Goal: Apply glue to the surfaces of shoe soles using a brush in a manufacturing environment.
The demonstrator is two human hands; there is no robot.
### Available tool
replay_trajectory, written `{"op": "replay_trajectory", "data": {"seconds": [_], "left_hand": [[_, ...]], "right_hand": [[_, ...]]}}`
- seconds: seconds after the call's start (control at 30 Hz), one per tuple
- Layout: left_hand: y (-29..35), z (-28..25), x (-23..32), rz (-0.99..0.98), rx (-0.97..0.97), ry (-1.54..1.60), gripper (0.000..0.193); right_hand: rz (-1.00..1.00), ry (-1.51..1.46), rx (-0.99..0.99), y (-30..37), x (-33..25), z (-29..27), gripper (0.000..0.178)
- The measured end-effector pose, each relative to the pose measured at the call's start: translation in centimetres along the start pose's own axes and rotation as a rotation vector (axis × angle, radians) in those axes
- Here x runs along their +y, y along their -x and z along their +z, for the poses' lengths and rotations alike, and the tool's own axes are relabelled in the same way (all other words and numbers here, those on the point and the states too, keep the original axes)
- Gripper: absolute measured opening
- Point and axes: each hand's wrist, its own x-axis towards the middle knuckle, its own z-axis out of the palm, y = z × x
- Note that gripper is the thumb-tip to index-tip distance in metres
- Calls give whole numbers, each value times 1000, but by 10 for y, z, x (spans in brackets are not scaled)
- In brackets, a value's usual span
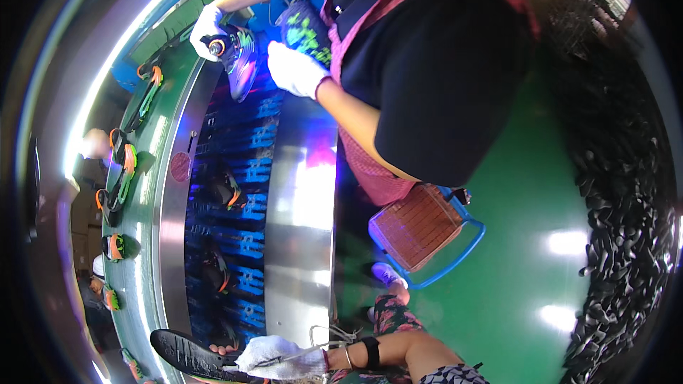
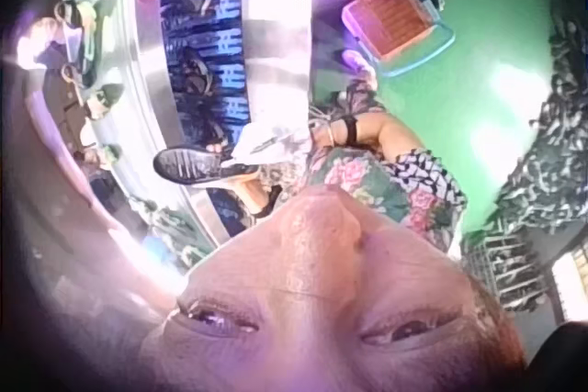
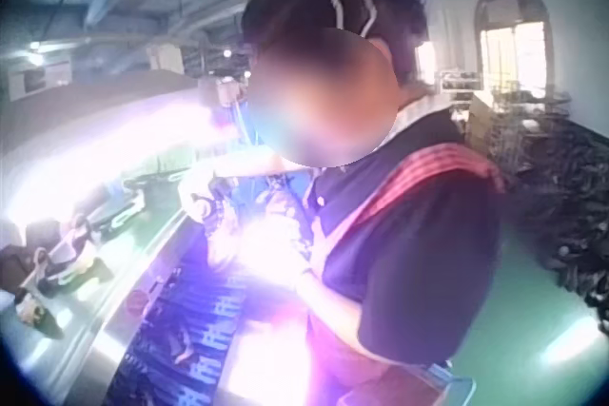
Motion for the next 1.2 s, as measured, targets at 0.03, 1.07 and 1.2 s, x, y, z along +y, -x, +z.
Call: {"op": "replay_trajectory", "data": {"seconds": [0.03, 1.07, 1.2], "left_hand": [[-5, 4, 0, 18, 8, -14, 91], [-92, 45, -64, -110, 189, 16, 89], [-97, 46, -68, -132, 185, 21, 89]], "right_hand": [[3, -23, -16, -13, -1, -5, 17], [213, -138, -258, -100, 19, -67, 17], [221, -115, -251, -101, 15, -71, 17]]}}
